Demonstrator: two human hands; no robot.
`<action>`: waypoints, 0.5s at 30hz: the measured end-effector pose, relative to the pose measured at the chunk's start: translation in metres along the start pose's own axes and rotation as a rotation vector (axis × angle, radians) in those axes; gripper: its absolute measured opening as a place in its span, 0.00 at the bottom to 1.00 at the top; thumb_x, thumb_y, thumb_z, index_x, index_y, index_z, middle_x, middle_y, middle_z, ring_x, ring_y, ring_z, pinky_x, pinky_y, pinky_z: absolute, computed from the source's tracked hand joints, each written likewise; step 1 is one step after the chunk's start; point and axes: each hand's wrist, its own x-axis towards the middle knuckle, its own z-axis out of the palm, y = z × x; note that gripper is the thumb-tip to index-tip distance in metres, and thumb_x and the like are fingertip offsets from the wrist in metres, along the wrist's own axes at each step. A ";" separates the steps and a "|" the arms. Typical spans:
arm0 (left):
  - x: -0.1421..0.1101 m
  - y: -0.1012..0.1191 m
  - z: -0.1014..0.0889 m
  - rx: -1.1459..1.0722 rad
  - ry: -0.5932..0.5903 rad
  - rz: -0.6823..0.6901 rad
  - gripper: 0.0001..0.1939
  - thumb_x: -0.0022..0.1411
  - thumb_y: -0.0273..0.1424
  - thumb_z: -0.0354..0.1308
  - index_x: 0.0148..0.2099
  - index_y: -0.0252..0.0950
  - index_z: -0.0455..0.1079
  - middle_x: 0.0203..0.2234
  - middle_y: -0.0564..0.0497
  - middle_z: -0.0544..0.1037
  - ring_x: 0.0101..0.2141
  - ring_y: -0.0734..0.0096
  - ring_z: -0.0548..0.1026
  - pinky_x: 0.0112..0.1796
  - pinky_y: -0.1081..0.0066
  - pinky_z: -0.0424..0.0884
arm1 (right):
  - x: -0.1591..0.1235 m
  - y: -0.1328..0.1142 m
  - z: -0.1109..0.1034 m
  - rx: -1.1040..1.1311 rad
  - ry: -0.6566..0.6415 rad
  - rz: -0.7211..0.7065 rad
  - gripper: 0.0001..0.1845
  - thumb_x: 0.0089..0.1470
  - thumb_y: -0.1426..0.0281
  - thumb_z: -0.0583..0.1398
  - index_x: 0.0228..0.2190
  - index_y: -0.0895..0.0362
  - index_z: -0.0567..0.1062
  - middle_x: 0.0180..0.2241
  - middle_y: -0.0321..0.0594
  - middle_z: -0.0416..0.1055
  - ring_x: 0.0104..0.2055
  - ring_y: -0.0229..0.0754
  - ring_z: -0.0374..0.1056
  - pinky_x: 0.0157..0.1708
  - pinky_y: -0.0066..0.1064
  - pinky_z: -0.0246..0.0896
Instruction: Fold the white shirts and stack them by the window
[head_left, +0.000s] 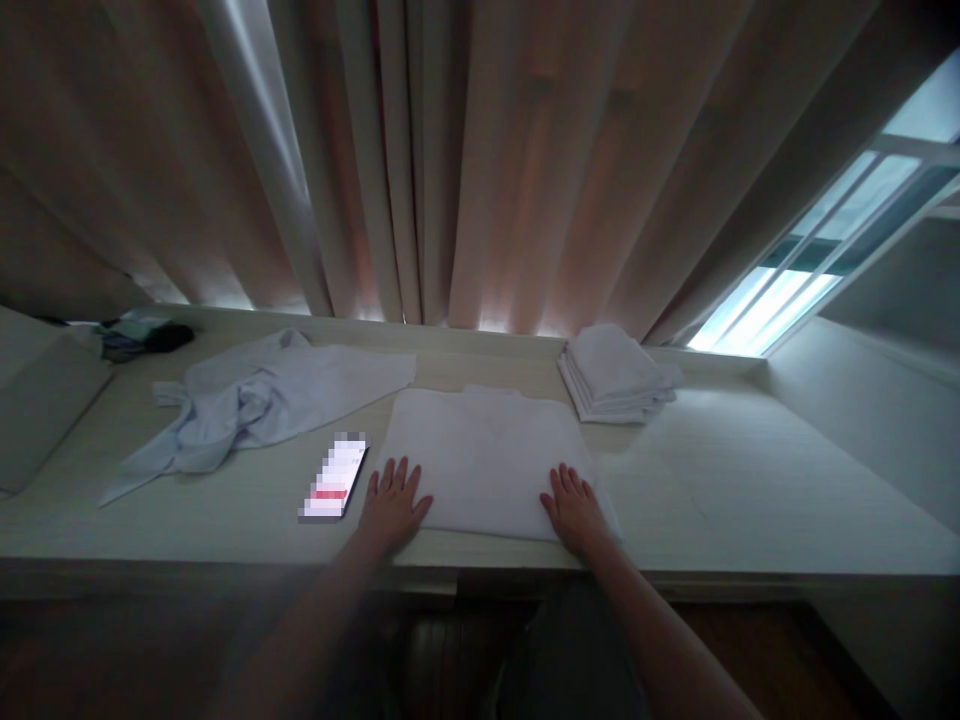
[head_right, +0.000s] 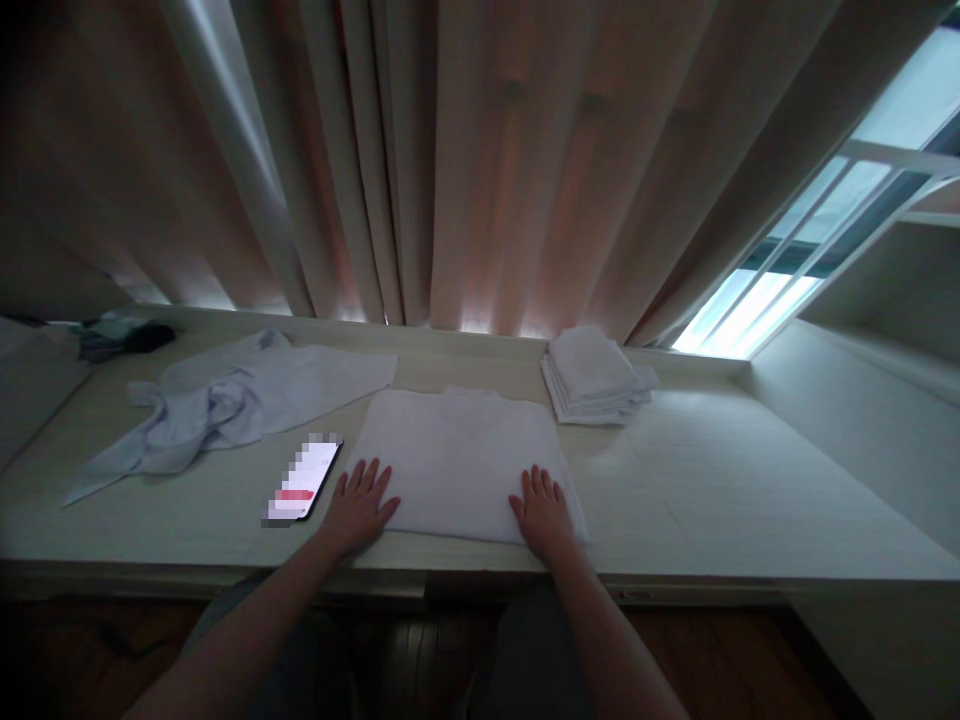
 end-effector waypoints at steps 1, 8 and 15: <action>0.002 0.001 -0.001 -0.001 -0.020 -0.006 0.32 0.60 0.49 0.36 0.62 0.37 0.49 0.61 0.43 0.46 0.60 0.53 0.39 0.55 0.51 0.36 | 0.001 0.005 0.000 0.001 -0.011 0.003 0.34 0.57 0.56 0.40 0.58 0.65 0.49 0.61 0.51 0.39 0.62 0.49 0.31 0.56 0.46 0.31; 0.020 0.003 -0.007 0.019 -0.024 -0.018 0.33 0.59 0.49 0.37 0.61 0.37 0.49 0.60 0.40 0.50 0.59 0.47 0.44 0.53 0.48 0.39 | 0.003 0.023 -0.005 0.002 -0.003 -0.029 0.33 0.57 0.56 0.40 0.58 0.63 0.48 0.61 0.49 0.39 0.62 0.48 0.31 0.57 0.45 0.30; 0.022 0.005 0.000 0.037 0.046 -0.024 0.32 0.60 0.48 0.35 0.62 0.38 0.47 0.61 0.43 0.46 0.60 0.52 0.39 0.55 0.50 0.36 | -0.003 0.034 0.006 -0.008 0.062 0.013 0.33 0.57 0.56 0.40 0.59 0.59 0.47 0.62 0.44 0.36 0.63 0.47 0.29 0.57 0.44 0.29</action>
